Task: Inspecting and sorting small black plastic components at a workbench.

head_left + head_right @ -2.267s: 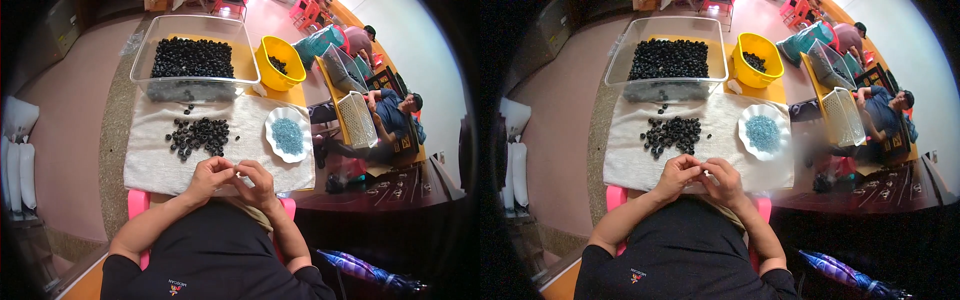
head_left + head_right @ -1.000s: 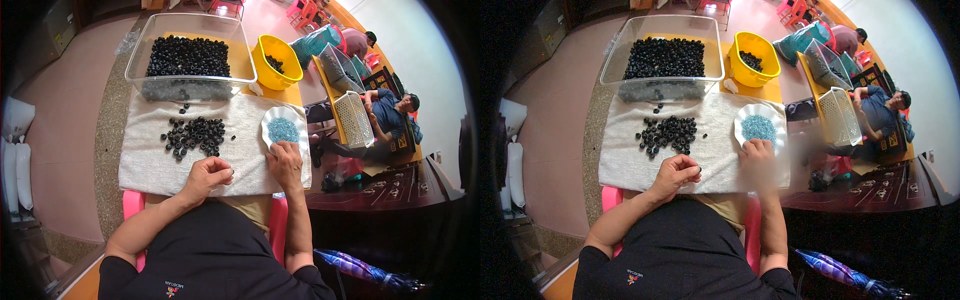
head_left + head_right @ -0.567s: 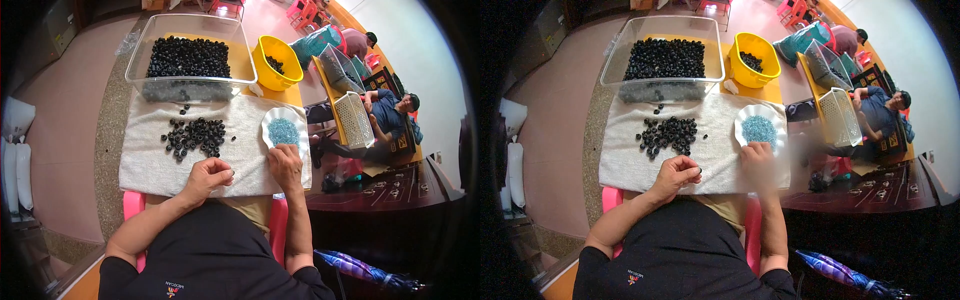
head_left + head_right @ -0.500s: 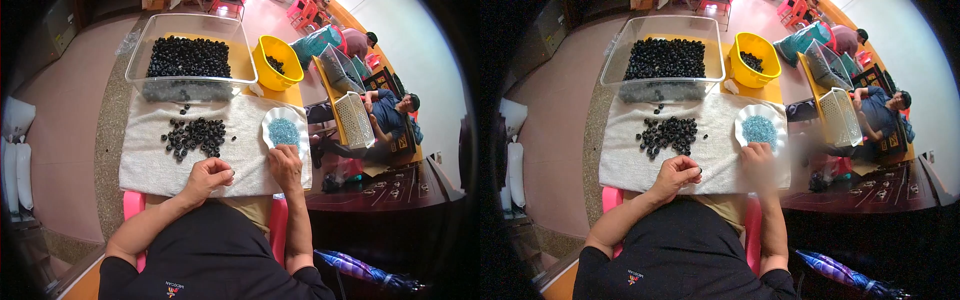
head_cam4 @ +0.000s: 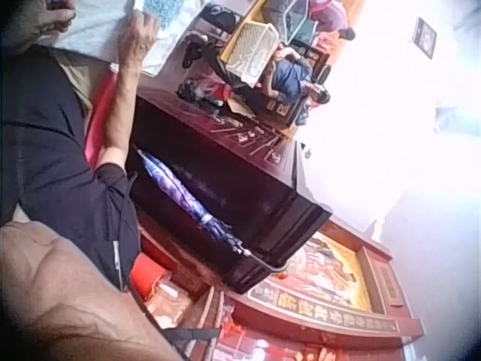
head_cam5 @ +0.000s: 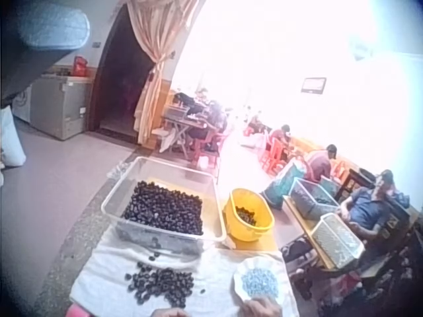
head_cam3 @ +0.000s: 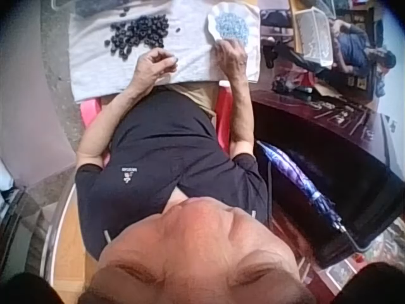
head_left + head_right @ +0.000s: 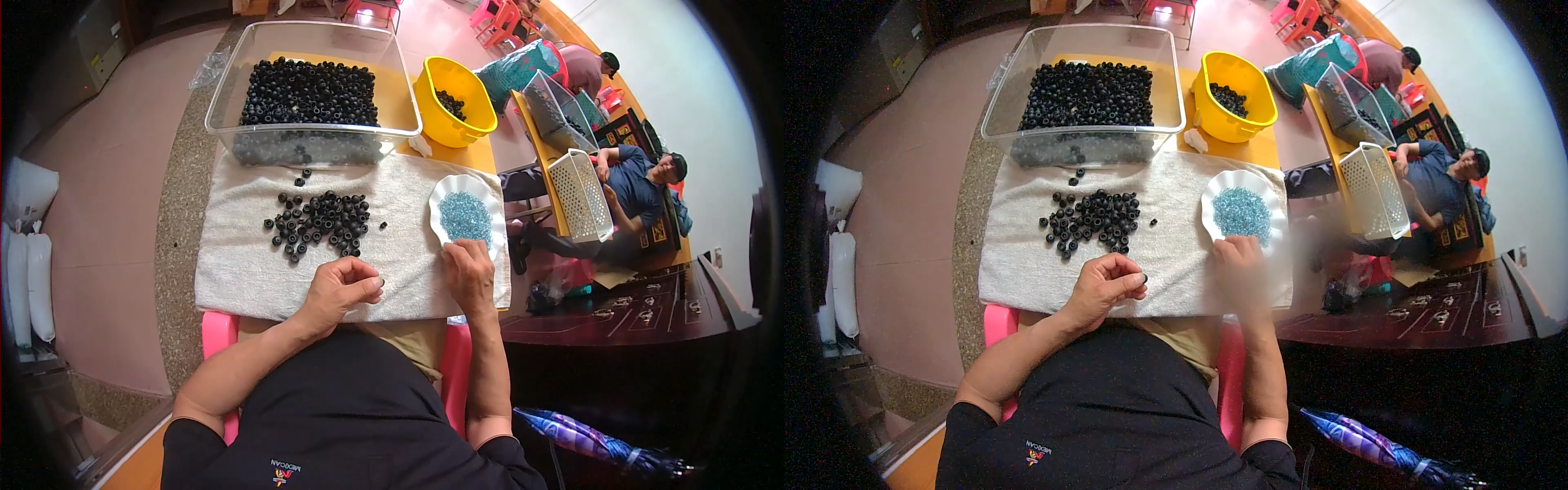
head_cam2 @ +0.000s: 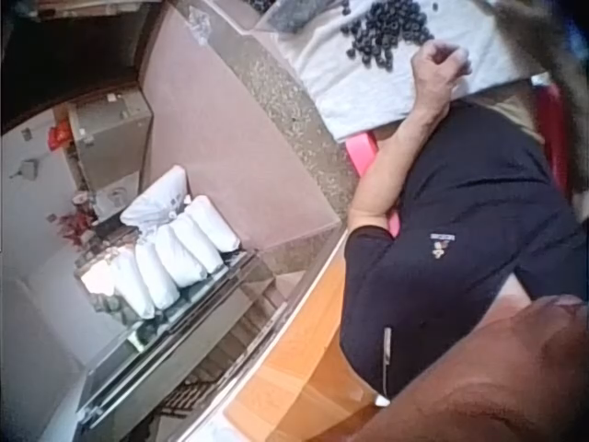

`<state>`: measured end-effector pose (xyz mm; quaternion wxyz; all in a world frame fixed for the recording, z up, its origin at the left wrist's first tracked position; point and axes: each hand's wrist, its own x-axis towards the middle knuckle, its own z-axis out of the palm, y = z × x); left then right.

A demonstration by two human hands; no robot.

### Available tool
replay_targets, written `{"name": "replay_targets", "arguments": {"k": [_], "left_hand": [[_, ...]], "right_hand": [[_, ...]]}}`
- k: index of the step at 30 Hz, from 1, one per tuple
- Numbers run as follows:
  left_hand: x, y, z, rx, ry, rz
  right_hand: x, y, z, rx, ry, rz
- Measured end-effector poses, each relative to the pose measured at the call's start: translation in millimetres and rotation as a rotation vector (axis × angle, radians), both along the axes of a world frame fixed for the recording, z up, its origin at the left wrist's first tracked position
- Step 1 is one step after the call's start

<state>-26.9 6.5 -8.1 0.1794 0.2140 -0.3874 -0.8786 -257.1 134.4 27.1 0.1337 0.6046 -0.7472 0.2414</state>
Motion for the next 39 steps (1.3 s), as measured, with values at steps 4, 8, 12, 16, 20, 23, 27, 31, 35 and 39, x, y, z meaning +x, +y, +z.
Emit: {"name": "replay_targets", "arguments": {"k": [4, 8, 12, 16, 20, 23, 27, 31, 35, 39], "left_hand": [[1.1, -0.6, -1.7, 0.018, 0.003, 0.002], [1.1, 0.1, 0.0, -0.002, -0.002, 0.002], [0.9, -0.3, 1.2, -0.004, -0.002, -0.004], [0.4, -0.2, -0.7, 0.013, 0.008, -0.001], [0.2, -0.2, -0.7, 0.009, 0.011, 0.004], [-0.1, 0.3, -2.3, 0.021, 0.029, 0.008], [-0.7, 1.2, -6.3, 0.015, 0.039, 0.0], [-1.2, 1.5, -6.6, -0.044, 0.027, -0.009], [-0.4, 1.8, -8.1, -0.043, 0.035, -0.007], [0.8, 2.4, -5.6, -0.055, 0.034, -0.019]], "right_hand": [[-0.8, -0.3, -1.4, 0.009, -0.005, 0.005], [0.7, 0.6, 2.8, -0.028, 0.021, -0.018], [-5.3, 1.4, -0.6, -0.059, 0.032, -0.059], [-9.1, 1.8, -0.5, -0.089, 0.009, -0.051], [-14.0, 2.5, -3.0, -0.125, -0.029, -0.073], [-16.3, 2.4, -0.9, -0.153, -0.076, -0.061], [-19.4, 3.3, -1.1, -0.162, -0.122, -0.053], [-16.0, 3.1, 1.4, -0.172, -0.13, -0.037], [-8.3, 2.6, 2.8, -0.192, -0.249, -0.024], [-9.3, 4.7, -3.0, -0.19, -0.338, -0.01]]}}
